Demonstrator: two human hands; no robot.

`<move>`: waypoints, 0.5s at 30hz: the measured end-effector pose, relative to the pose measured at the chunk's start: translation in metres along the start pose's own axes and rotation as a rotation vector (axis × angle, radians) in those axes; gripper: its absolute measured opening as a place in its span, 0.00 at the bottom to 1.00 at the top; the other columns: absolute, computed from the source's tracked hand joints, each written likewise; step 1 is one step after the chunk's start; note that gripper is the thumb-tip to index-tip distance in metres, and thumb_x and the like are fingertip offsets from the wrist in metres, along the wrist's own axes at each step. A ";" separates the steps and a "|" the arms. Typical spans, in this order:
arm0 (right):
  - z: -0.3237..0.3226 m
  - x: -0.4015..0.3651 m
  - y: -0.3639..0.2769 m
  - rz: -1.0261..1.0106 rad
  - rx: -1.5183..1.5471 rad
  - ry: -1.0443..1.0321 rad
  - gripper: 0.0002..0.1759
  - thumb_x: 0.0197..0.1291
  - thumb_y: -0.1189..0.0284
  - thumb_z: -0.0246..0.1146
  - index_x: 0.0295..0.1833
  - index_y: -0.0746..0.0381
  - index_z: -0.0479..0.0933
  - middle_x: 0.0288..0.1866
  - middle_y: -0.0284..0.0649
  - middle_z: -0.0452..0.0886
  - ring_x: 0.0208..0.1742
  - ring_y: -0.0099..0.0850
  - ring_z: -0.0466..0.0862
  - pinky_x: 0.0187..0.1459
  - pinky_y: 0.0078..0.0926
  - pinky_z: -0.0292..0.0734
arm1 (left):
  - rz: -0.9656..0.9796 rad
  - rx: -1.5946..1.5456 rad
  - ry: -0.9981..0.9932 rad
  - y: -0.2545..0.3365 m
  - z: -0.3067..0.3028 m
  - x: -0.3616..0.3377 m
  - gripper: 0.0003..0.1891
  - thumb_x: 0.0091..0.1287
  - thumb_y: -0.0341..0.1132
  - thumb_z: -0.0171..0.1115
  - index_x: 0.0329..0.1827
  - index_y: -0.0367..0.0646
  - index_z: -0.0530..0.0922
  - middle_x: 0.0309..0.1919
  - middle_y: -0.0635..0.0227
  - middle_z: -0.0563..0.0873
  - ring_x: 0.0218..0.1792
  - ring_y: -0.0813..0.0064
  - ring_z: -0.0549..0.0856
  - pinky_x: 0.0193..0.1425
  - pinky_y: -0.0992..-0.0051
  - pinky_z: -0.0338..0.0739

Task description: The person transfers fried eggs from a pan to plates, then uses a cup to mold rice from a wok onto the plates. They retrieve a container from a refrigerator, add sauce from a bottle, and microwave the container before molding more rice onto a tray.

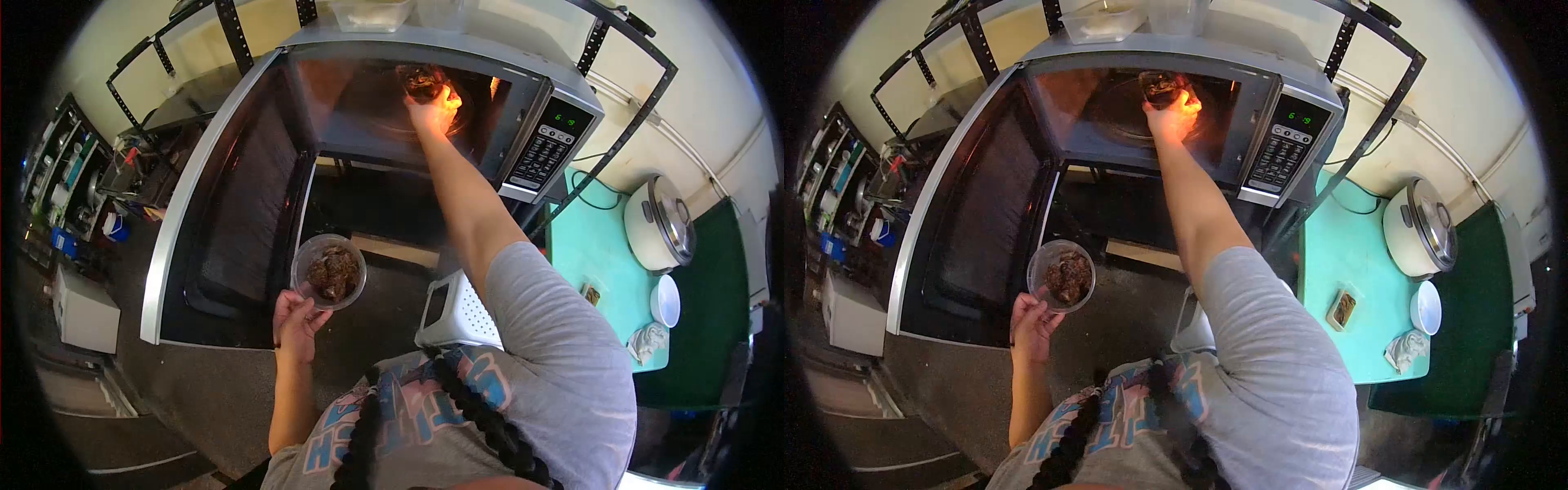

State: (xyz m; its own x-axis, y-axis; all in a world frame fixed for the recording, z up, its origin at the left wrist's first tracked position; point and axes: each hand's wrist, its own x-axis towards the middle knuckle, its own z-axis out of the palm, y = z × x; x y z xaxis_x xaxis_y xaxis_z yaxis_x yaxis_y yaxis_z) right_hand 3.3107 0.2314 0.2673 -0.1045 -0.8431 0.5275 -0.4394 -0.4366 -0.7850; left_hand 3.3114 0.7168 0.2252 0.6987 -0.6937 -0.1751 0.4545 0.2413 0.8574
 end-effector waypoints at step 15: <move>-0.121 -0.090 0.014 -0.200 0.500 -0.056 0.28 0.35 0.68 0.79 0.29 0.62 0.63 0.37 0.47 0.75 0.37 0.41 0.75 0.42 0.36 0.73 | 0.084 0.006 0.006 -0.003 0.019 0.033 0.06 0.68 0.24 0.56 0.36 0.46 0.70 0.54 0.57 0.80 0.41 0.71 0.86 0.48 0.70 0.87</move>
State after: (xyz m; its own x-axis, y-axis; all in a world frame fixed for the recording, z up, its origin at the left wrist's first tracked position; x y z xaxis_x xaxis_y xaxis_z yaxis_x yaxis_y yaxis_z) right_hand 3.2055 0.3388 0.2481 -0.0088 -0.7375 0.6753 0.0338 -0.6752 -0.7369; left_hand 3.3227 0.6802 0.2266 0.7375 -0.6670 -0.1057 0.3909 0.2939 0.8722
